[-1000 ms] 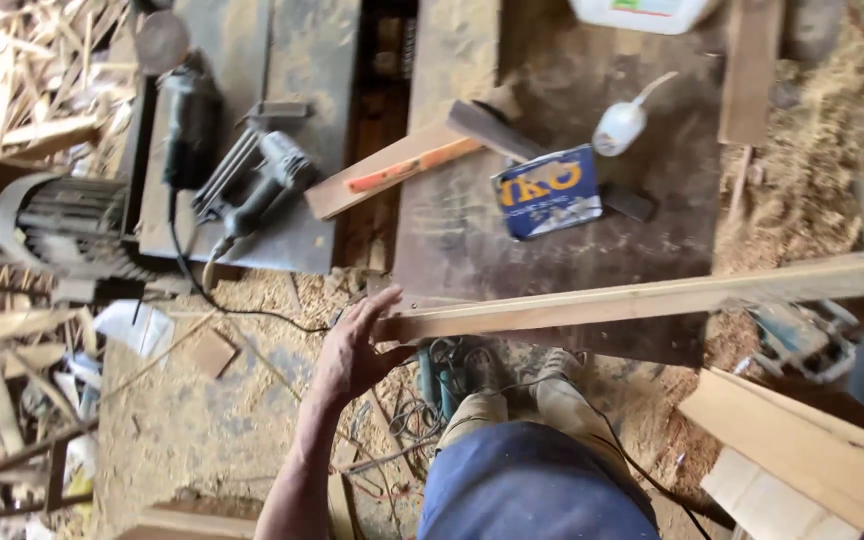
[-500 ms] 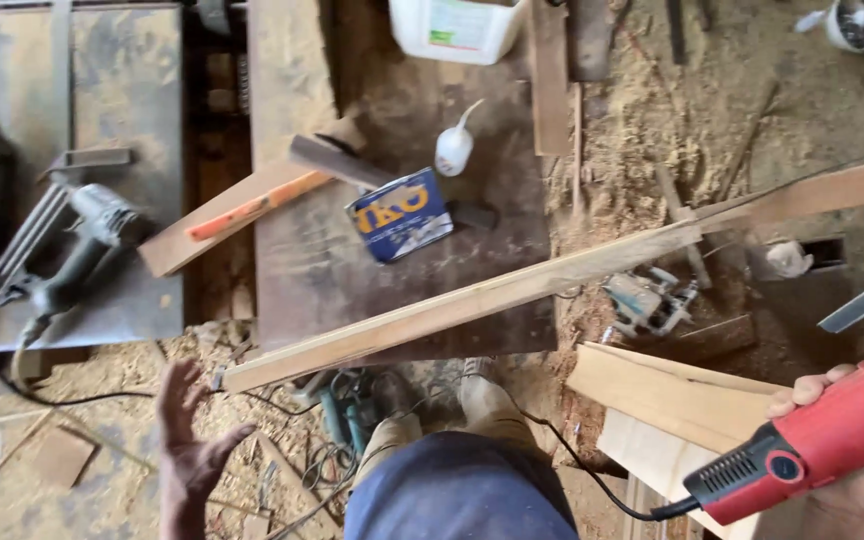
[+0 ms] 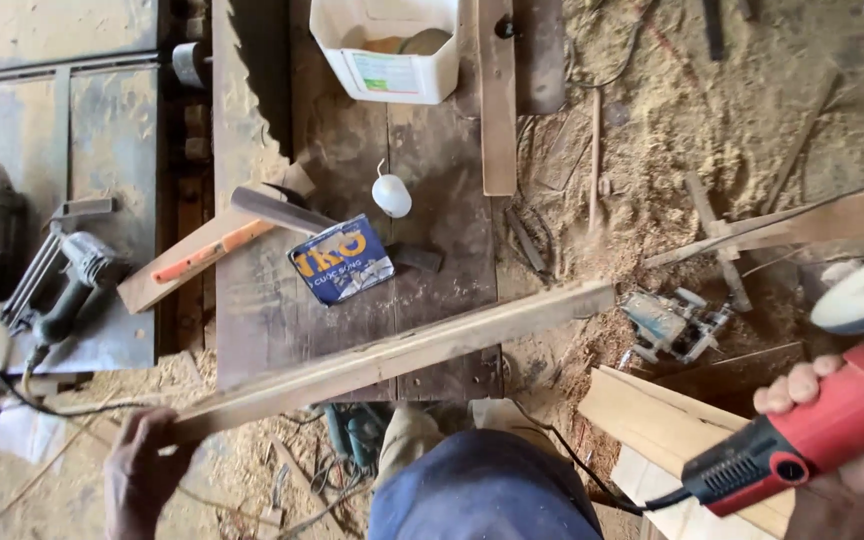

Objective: Grinding a wooden board with a power tool, applying glue to a joint, and manual detail sanding of a decorative panel.

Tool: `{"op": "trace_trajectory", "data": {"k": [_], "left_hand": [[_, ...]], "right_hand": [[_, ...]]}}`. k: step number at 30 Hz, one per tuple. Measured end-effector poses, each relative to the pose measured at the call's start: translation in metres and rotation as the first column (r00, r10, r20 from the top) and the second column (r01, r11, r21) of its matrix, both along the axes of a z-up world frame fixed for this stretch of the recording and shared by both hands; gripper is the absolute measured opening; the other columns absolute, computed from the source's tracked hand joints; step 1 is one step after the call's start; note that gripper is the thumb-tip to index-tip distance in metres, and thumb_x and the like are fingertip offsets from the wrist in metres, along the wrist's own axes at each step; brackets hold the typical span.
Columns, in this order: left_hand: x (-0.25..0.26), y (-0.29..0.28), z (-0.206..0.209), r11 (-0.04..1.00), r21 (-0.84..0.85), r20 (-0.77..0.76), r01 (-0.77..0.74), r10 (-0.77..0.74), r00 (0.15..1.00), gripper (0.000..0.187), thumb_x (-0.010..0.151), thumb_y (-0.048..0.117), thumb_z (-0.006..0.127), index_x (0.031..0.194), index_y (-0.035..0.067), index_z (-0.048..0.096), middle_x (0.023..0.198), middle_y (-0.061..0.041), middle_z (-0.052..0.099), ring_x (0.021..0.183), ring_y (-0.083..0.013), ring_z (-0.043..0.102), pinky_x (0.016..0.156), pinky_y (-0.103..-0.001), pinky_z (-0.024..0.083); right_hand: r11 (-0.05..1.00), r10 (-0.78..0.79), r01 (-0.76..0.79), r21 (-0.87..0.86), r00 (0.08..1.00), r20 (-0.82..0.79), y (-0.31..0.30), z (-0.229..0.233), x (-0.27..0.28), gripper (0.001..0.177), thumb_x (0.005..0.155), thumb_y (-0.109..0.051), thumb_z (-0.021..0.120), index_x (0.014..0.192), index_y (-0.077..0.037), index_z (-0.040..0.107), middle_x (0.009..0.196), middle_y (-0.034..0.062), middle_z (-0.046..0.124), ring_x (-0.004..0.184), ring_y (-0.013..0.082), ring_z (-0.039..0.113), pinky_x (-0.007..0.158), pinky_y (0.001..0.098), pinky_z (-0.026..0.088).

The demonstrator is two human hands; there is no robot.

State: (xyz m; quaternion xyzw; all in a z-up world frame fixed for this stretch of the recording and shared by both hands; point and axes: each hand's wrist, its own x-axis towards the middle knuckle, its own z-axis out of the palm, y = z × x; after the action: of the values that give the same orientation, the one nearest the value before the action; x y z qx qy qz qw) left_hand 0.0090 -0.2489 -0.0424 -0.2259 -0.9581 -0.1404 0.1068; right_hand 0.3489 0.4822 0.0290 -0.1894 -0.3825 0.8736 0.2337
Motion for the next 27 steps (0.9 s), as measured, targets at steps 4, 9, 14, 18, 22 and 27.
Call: {"op": "trace_trajectory", "data": {"k": [4, 9, 14, 18, 22, 27], "left_hand": [[-0.010, -0.015, 0.014, 0.989, -0.127, 0.162, -0.078, 0.098, 0.982, 0.040, 0.076, 0.029, 0.089, 0.106, 0.020, 0.064, 0.113, -0.004, 0.069, 0.094, -0.0312, 0.071, 0.061, -0.050, 0.055], [-0.031, 0.011, 0.032, 0.901, -0.432, 0.193, 0.049, 0.039, 0.980, 0.054, 0.072, 0.050, 0.084, 0.111, 0.021, 0.060, 0.110, -0.003, 0.071, 0.095, -0.0216, 0.065, 0.065, -0.035, 0.059], [-0.035, 0.118, 0.047, 0.909, -0.359, 0.529, 0.214, 0.009, 0.849, 0.048, 0.086, 0.048, 0.075, 0.118, 0.015, 0.062, 0.123, -0.004, 0.064, 0.092, -0.0172, 0.067, 0.073, -0.035, 0.065], [-0.011, 0.142, 0.018, 0.945, -0.265, 0.558, 0.190, -0.011, 0.830, 0.041, 0.089, 0.049, 0.074, 0.098, 0.017, 0.050, 0.100, -0.001, 0.056, 0.069, -0.0149, 0.052, 0.053, -0.030, 0.051], [0.024, 0.139, 0.013, 0.946, 0.140, 0.436, 0.294, -0.325, 0.839, 0.025, 0.095, 0.028, 0.067, 0.091, 0.011, 0.049, 0.091, -0.004, 0.052, 0.060, -0.0152, 0.050, 0.045, -0.031, 0.051], [0.029, 0.198, 0.050, 0.957, -0.052, 0.603, 0.287, -0.199, 0.773, 0.047, 0.080, 0.030, 0.084, 0.110, 0.014, 0.051, 0.100, -0.002, 0.063, 0.065, -0.0198, 0.068, 0.044, -0.034, 0.063]], "right_hand": [[0.979, 0.174, -0.193, -0.061, 0.957, -0.232, 0.000, -0.018, -0.063, 0.054, 0.099, -0.043, 0.072, 0.137, -0.004, 0.066, 0.139, 0.0186, 0.058, 0.135, 0.0373, 0.047, 0.121, 0.0605, 0.026], [0.957, 0.237, -0.277, -0.084, 0.917, -0.321, -0.041, -0.017, -0.147, 0.048, 0.093, -0.053, 0.073, 0.119, -0.013, 0.072, 0.154, 0.0186, 0.051, 0.159, 0.0432, 0.031, 0.129, 0.0698, 0.011], [0.943, 0.279, -0.322, -0.089, 0.906, -0.319, -0.052, -0.040, -0.194, 0.046, 0.085, -0.058, 0.076, 0.105, -0.018, 0.066, 0.161, 0.0199, 0.041, 0.164, 0.0442, 0.018, 0.127, 0.0692, 0.006], [0.927, 0.303, -0.364, -0.084, 0.864, -0.401, -0.054, -0.047, -0.221, 0.044, 0.086, -0.055, 0.074, 0.106, -0.017, 0.065, 0.164, 0.0243, 0.033, 0.164, 0.0445, 0.011, 0.129, 0.0666, -0.003], [0.928, 0.265, -0.341, -0.149, 0.887, -0.377, -0.054, -0.048, -0.238, 0.044, 0.078, -0.052, 0.079, 0.101, -0.016, 0.068, 0.162, 0.0258, 0.035, 0.165, 0.0436, 0.010, 0.128, 0.0661, 0.001], [0.935, 0.248, -0.325, -0.141, 0.884, -0.397, -0.057, -0.053, -0.254, 0.047, 0.078, -0.053, 0.081, 0.103, -0.016, 0.066, 0.161, 0.0239, 0.037, 0.164, 0.0416, 0.016, 0.131, 0.0638, 0.006]]}}
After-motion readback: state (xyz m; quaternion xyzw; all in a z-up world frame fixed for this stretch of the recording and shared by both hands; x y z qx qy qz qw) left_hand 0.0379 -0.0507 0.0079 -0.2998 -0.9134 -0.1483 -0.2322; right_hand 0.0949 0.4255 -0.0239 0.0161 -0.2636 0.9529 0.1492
